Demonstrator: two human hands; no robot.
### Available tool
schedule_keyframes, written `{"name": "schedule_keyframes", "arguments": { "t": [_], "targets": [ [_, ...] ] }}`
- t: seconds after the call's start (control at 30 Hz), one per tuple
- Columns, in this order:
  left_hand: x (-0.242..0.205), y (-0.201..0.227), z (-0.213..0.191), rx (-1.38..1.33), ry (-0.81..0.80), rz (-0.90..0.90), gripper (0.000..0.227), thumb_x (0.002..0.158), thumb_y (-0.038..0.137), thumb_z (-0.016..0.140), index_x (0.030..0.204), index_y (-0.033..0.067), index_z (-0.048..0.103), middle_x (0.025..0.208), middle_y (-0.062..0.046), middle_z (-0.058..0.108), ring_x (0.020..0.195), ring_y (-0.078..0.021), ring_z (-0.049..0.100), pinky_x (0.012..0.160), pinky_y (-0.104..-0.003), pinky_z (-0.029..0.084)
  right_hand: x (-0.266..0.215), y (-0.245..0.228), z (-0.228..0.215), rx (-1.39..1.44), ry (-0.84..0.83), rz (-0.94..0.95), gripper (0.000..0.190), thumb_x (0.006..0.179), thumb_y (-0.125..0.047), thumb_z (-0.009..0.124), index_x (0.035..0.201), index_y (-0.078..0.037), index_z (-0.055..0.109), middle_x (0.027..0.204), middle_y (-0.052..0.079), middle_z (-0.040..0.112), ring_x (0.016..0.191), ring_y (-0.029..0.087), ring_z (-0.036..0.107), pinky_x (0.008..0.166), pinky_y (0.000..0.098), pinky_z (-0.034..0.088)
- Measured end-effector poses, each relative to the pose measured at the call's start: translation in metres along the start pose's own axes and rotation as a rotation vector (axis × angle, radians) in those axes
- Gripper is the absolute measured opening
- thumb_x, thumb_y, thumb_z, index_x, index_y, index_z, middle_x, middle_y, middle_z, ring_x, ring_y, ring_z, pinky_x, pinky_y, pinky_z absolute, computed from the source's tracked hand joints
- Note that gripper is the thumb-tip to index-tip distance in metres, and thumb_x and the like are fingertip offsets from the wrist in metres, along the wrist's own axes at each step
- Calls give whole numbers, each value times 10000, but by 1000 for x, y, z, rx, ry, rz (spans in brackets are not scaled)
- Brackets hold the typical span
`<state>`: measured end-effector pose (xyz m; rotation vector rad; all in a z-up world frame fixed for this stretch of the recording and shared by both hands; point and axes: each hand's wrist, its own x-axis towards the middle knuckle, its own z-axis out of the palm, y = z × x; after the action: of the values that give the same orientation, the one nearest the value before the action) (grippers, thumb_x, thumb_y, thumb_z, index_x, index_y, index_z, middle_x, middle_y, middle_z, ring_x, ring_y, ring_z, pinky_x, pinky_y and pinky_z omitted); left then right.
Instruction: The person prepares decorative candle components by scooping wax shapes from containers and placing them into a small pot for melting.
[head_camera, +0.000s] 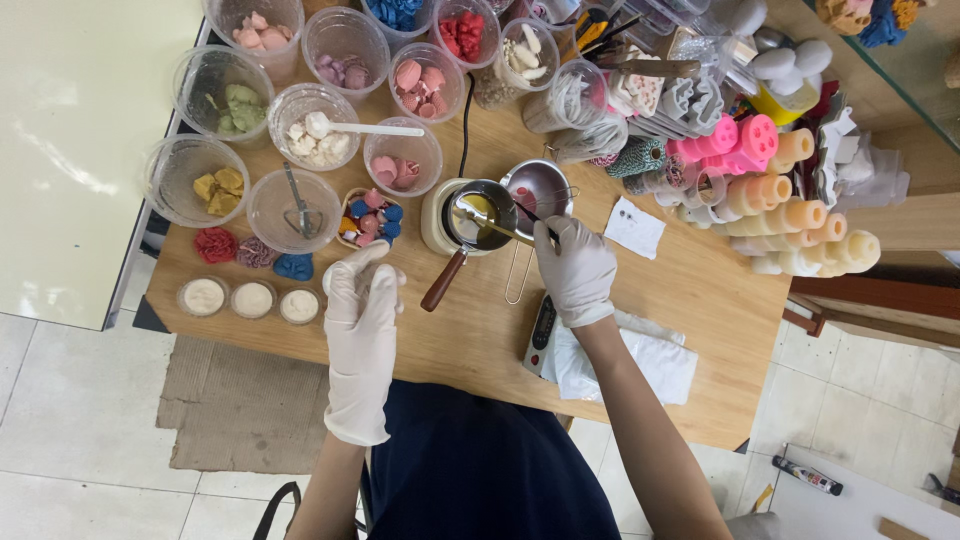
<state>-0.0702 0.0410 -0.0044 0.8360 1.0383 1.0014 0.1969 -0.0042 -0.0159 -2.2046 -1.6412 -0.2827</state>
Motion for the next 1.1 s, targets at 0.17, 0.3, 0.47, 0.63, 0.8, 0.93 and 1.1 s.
{"name": "schedule_keyframes", "arguments": {
  "t": [0.17,0.3,0.47,0.63,0.8,0.93,1.1],
  "targets": [
    [-1,-2,-3,-9,8,-24,264,1056,129,577,1311,61,586,998,-6,612,769,-51,506,697,-211,457,2,6,-1,-107,17,-164,141,906,-180,802,906,-96,689,830,43,725,685,249,675,631,382,486],
    [-1,-6,-6,3,-1,20,256,1060,132,573,1306,60,578,1006,-5,625,782,-47,518,709,-210,470,4,7,-2,-155,5,-221,144,909,-181,801,895,-109,676,791,24,701,651,234,651,607,380,464],
    [-3,-5,-8,-11,9,-4,264,1059,129,577,1315,64,583,999,-5,616,783,-48,510,710,-211,462,4,6,-2,-194,3,-253,143,905,-181,804,901,-111,679,768,26,684,618,236,630,583,380,449],
    [-3,-4,-10,-28,12,-40,278,1052,135,576,1324,75,579,979,-1,635,770,-45,513,698,-208,456,2,10,-2,-199,17,-273,163,910,-172,799,910,-111,648,787,24,684,637,233,639,592,379,453],
    [-3,-5,-9,-40,4,-30,269,1057,135,576,1319,71,575,992,2,628,785,-41,514,707,-204,464,1,12,-2,-193,18,-275,165,914,-177,799,917,-111,647,795,28,681,653,238,642,612,380,465],
    [-5,-4,-11,-50,-14,-2,271,1062,130,576,1327,71,574,987,-1,624,793,-41,512,719,-204,463,2,10,-3,-228,15,-275,179,901,-190,807,900,-109,647,769,33,670,623,247,621,598,382,458],
    [-5,0,-12,-49,-9,-14,276,1061,122,569,1332,68,583,983,-4,627,782,-43,505,714,-203,458,3,2,-8,-180,3,-272,165,910,-178,799,905,-104,652,761,26,660,617,238,616,587,378,443]
  ]
}}
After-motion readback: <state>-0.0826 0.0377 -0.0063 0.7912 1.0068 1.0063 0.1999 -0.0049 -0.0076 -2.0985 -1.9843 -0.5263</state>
